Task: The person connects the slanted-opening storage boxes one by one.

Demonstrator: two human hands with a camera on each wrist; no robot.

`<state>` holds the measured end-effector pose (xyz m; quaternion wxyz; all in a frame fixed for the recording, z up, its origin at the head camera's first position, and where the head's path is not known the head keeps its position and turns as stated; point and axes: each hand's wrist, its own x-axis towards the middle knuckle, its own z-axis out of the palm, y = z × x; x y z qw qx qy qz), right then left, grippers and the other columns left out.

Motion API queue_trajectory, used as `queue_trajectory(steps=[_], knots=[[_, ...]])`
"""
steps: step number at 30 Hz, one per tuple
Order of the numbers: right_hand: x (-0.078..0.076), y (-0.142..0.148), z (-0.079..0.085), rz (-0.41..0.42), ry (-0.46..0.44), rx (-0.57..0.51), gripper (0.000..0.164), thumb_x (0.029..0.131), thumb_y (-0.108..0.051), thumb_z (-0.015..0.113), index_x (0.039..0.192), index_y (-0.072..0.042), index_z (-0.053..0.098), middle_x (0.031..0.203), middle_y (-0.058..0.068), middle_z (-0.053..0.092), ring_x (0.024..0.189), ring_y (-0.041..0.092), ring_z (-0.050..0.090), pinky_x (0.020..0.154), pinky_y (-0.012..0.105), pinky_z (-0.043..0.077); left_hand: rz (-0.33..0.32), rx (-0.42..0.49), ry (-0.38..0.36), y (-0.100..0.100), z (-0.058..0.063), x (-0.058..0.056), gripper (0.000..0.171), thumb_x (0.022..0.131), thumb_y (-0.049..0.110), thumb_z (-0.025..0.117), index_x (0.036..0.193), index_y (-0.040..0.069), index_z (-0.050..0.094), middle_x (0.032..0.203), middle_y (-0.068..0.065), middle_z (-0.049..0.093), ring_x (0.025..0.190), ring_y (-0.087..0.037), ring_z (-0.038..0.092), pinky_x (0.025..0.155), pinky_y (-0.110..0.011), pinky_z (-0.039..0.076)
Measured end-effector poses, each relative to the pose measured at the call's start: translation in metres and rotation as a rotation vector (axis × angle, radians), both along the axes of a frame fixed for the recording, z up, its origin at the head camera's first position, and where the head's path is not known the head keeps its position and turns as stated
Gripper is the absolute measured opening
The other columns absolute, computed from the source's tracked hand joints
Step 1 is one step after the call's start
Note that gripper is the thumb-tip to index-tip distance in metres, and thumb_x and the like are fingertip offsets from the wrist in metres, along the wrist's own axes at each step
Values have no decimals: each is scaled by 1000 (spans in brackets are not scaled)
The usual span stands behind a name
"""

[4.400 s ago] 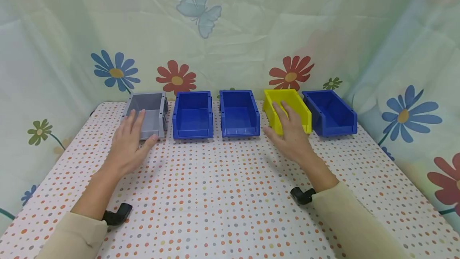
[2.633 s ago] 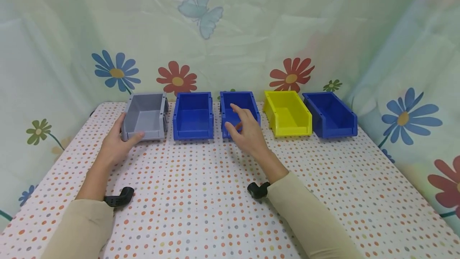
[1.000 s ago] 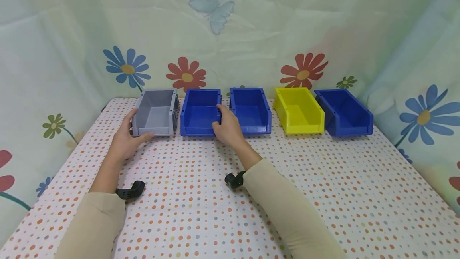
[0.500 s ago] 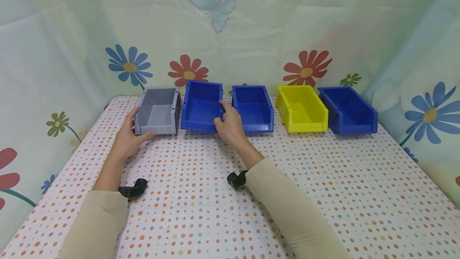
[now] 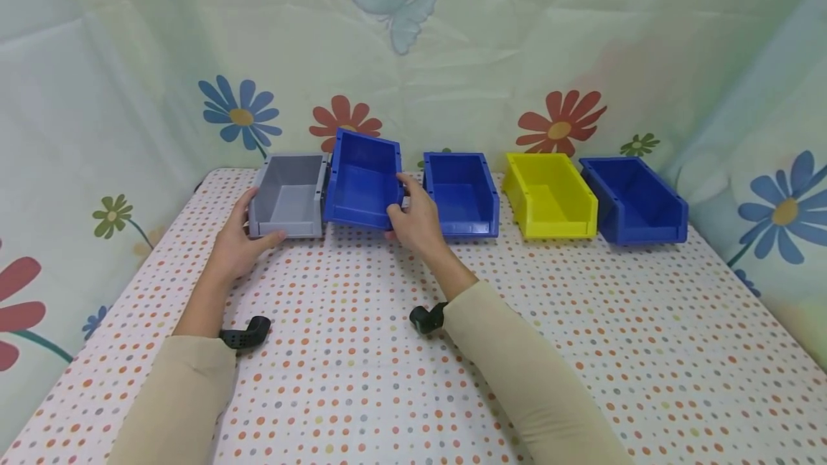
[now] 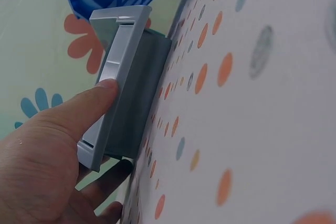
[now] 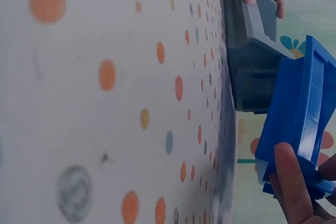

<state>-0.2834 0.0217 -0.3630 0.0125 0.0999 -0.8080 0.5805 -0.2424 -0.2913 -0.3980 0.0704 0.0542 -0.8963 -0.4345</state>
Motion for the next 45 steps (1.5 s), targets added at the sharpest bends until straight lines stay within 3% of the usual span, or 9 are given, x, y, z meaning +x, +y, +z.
queue_trajectory(steps=[5,10,18,29,34,40,42,45], knots=[[0,-1,3,9,-2,-10,65,101,-2,48,162,-20,34,158,16,43,69,38,71,71,52,64,-2,-6,0,1,3,0,105,94,29,78,168,34,3,172,-21,17,154,-49,25,120,-68,31],[-1,-4,5,5,-15,-8,65,101,-2,47,162,-20,34,158,16,43,68,32,70,71,52,64,-6,-1,-2,2,4,0,106,94,30,78,168,34,3,172,-21,16,155,-50,24,120,-68,30],[-6,-6,5,11,-29,-8,65,101,-2,46,163,-19,32,158,16,42,85,40,70,74,52,64,-15,6,2,0,0,0,105,94,29,78,168,34,2,172,-20,16,154,-50,25,120,-68,31],[-10,-4,10,28,-17,46,65,102,-4,46,163,-20,32,160,13,41,77,47,73,75,54,63,-11,-11,5,0,0,-1,105,95,29,77,168,33,3,172,-21,16,154,-50,26,120,-68,31],[-10,-5,11,35,54,104,65,101,-3,46,162,-18,34,161,12,42,75,46,71,68,46,63,-13,-7,3,1,0,1,104,95,30,77,168,32,3,172,-21,17,153,-51,27,119,-68,32],[-10,-6,20,22,118,225,63,101,-4,47,162,-15,35,163,11,41,62,28,66,61,32,58,-10,-8,1,1,1,3,104,95,30,77,168,31,3,172,-22,17,153,-51,27,119,-68,32],[-10,-7,23,9,133,267,63,100,-5,48,162,-13,37,163,13,41,63,25,66,66,32,58,-13,-8,1,1,2,3,104,95,30,77,168,31,3,172,-22,17,153,-52,27,119,-68,31],[-10,-7,27,-9,145,318,61,100,-4,49,160,-10,39,162,15,43,78,29,72,86,36,59,-17,-7,2,1,2,3,104,95,30,77,168,31,3,172,-22,17,153,-51,27,119,-68,31]])
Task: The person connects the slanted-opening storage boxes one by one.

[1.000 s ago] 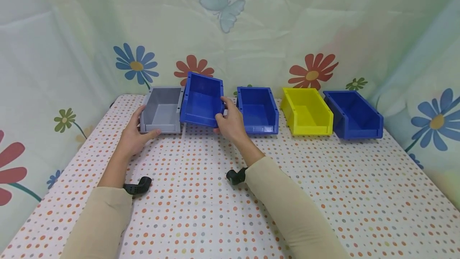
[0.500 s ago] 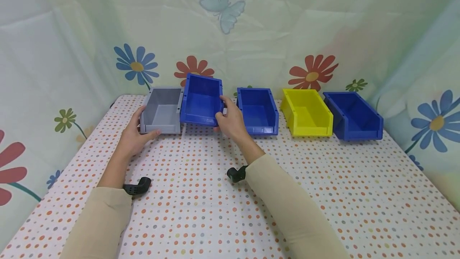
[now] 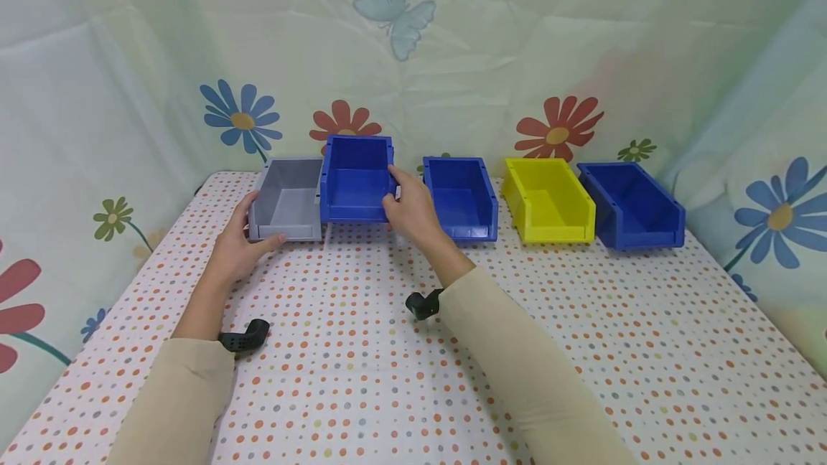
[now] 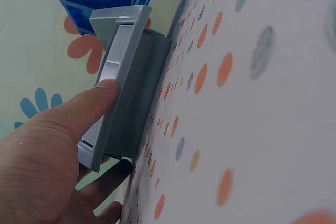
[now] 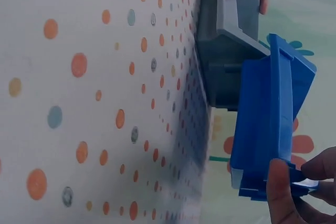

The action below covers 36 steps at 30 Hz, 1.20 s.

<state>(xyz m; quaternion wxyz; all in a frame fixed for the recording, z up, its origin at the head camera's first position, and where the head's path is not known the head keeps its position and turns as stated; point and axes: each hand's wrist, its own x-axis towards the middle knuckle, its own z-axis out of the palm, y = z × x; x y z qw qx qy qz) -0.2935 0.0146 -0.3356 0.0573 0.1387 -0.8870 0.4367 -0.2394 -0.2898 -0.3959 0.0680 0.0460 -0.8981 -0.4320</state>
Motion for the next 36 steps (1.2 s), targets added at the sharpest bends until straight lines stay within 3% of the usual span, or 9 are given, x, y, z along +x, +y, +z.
queue_trajectory(steps=[2,5,7,12,21,26,30,36], knots=[[0,0,3,-12,-1,35,60,101,-5,50,160,-10,40,162,15,43,104,30,71,104,38,53,1,-3,0,0,0,0,104,95,30,77,168,31,3,172,-22,17,153,-51,27,119,-68,31],[1,-1,7,-17,-15,59,60,101,-7,51,160,-9,39,163,16,40,132,33,60,118,42,43,-4,-5,2,0,0,0,104,95,29,77,168,31,3,171,-22,17,153,-52,27,119,-68,32],[0,-3,11,-22,-7,87,59,102,-8,50,160,-9,39,163,16,41,149,32,43,123,44,38,-7,-5,3,0,0,0,104,95,29,77,168,30,3,171,-23,17,153,-52,27,119,-68,31],[-1,-7,19,-23,26,143,57,103,-10,51,159,-8,41,158,19,46,149,34,42,122,48,39,-8,2,8,1,2,0,104,95,28,77,168,30,3,171,-24,18,152,-52,27,119,-68,32],[-3,-5,21,-36,3,165,57,104,-13,52,160,-12,41,160,16,44,150,34,40,123,50,37,-8,5,11,1,3,-3,104,94,30,77,168,33,3,171,-22,19,153,-51,28,119,-68,33],[-1,-6,20,-31,23,188,58,104,-18,55,160,-16,40,158,14,45,140,34,51,114,51,46,-13,5,8,0,2,0,104,95,30,77,168,31,4,171,-23,19,152,-51,28,118,-68,33],[2,-11,19,-17,143,271,60,104,-21,56,161,-17,38,158,14,43,138,34,50,104,50,53,-21,3,-1,-1,2,1,104,95,31,76,168,30,2,171,-24,18,152,-52,29,118,-67,34],[5,-24,23,75,356,407,60,104,-27,58,160,-16,39,160,15,41,147,36,40,118,50,43,-12,2,-22,-1,1,1,104,95,33,76,168,32,1,172,-23,16,152,-52,28,118,-67,33]])
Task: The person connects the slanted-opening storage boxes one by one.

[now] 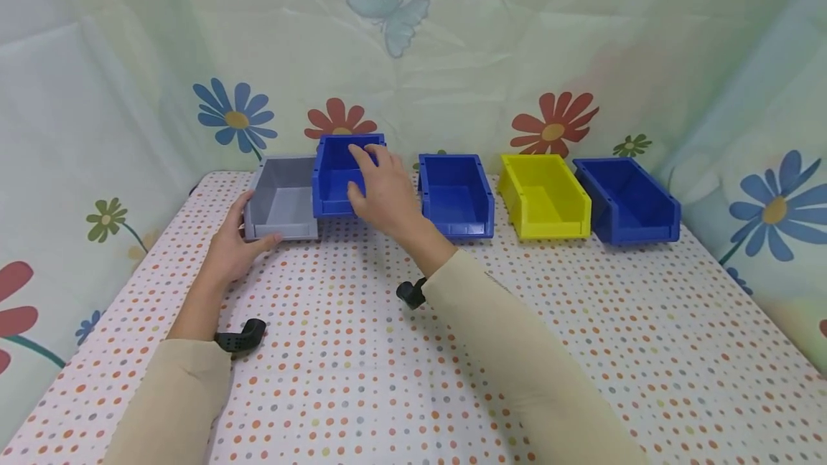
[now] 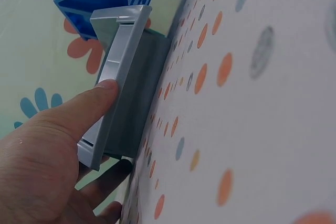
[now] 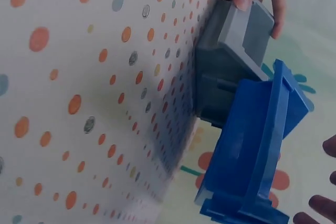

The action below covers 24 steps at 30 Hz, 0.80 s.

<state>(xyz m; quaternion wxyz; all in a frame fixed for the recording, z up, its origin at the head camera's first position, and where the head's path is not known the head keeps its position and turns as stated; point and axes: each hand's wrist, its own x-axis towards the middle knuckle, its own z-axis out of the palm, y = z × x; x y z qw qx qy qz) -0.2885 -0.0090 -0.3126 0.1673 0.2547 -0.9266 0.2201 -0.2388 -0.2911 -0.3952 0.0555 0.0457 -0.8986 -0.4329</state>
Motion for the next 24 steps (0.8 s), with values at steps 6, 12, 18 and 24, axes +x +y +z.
queue_trajectory(steps=[6,12,18,24], knots=[[-3,-15,6,96,1,124,63,106,-32,55,163,-19,32,167,12,32,152,33,35,118,46,45,-4,5,7,0,2,0,104,96,31,76,168,31,2,172,-23,16,152,-53,28,118,-68,34],[-4,-29,1,170,-118,121,66,108,-37,52,166,-26,23,173,8,17,153,36,37,116,48,47,-9,16,0,-1,0,3,104,95,36,76,168,33,1,172,-22,16,151,-53,28,117,-68,34],[-4,-37,-12,202,-185,120,69,107,-40,53,167,-28,20,175,4,13,95,22,72,77,34,57,-13,10,14,-3,-1,5,105,95,39,76,168,32,0,171,-25,18,150,-54,30,116,-69,35],[-7,-38,-14,165,-183,186,65,107,-38,53,166,-32,24,174,-3,19,56,14,53,53,27,40,-24,18,10,0,-1,2,106,95,38,76,168,31,-1,171,-24,16,151,-54,29,117,-68,35]])
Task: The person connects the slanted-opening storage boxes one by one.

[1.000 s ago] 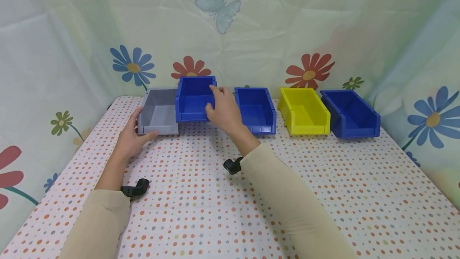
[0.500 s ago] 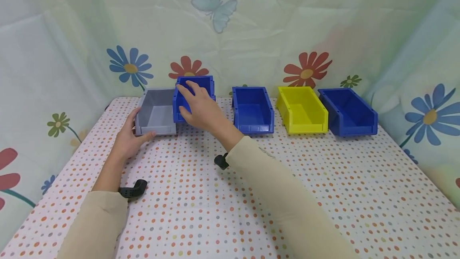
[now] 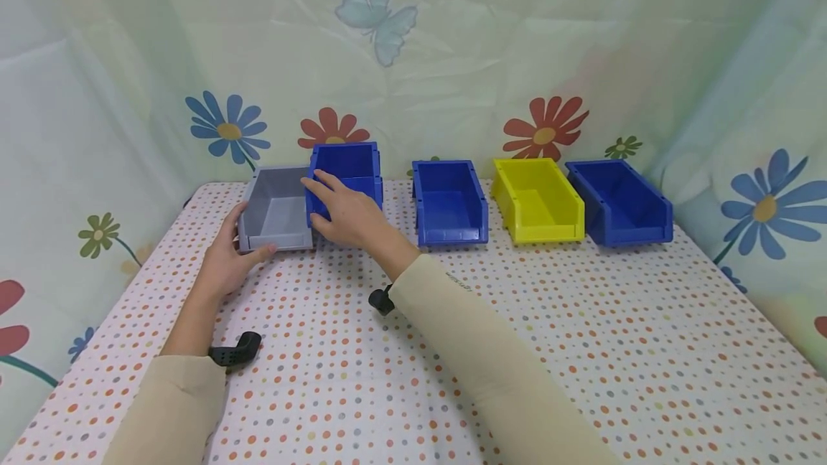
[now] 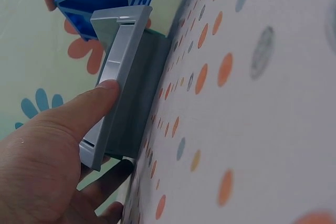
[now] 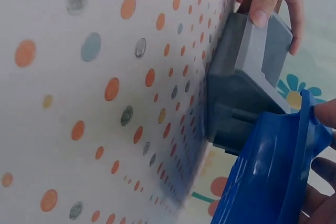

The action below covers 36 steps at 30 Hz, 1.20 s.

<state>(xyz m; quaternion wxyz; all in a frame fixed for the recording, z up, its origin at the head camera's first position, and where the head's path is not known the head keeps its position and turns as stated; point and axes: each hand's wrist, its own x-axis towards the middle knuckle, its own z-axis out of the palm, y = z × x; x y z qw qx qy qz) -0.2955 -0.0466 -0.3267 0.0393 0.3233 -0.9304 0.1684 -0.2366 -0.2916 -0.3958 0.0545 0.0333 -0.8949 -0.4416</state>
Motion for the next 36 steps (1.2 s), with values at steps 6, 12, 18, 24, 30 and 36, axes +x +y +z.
queue_trajectory(steps=[6,12,18,24,30,36], knots=[[-1,-3,4,14,17,9,62,108,-38,52,165,-32,27,175,-7,17,52,14,46,49,24,34,5,-2,14,-3,2,1,105,95,38,76,168,32,0,171,-24,16,151,-54,29,116,-69,35],[-1,-4,3,7,28,-13,60,108,-40,53,164,-32,31,173,-6,22,51,14,49,48,23,34,0,1,9,-2,4,1,105,95,38,75,168,32,-1,172,-23,15,151,-54,27,117,-69,34],[-1,-3,3,6,30,-25,61,108,-40,55,163,-31,33,173,-6,24,51,14,50,47,23,32,5,-1,13,-1,6,1,106,95,36,76,168,31,0,172,-23,15,151,-54,28,117,-68,35],[-1,-3,0,15,8,-42,61,108,-39,54,164,-30,31,174,-9,19,51,15,46,48,24,32,5,4,12,0,5,0,106,95,35,77,168,31,1,172,-23,16,151,-54,28,117,-69,35],[-2,-3,-2,18,-5,-49,61,108,-38,53,164,-29,31,174,-9,20,54,15,53,50,25,36,6,-5,11,0,2,0,106,94,34,77,168,32,1,172,-23,16,151,-55,29,117,-69,34],[-4,-3,-6,27,-15,-47,61,108,-38,54,164,-29,31,174,-8,19,57,15,56,52,25,38,11,-15,10,1,1,0,105,95,33,76,168,30,1,171,-24,16,151,-55,28,117,-69,34]])
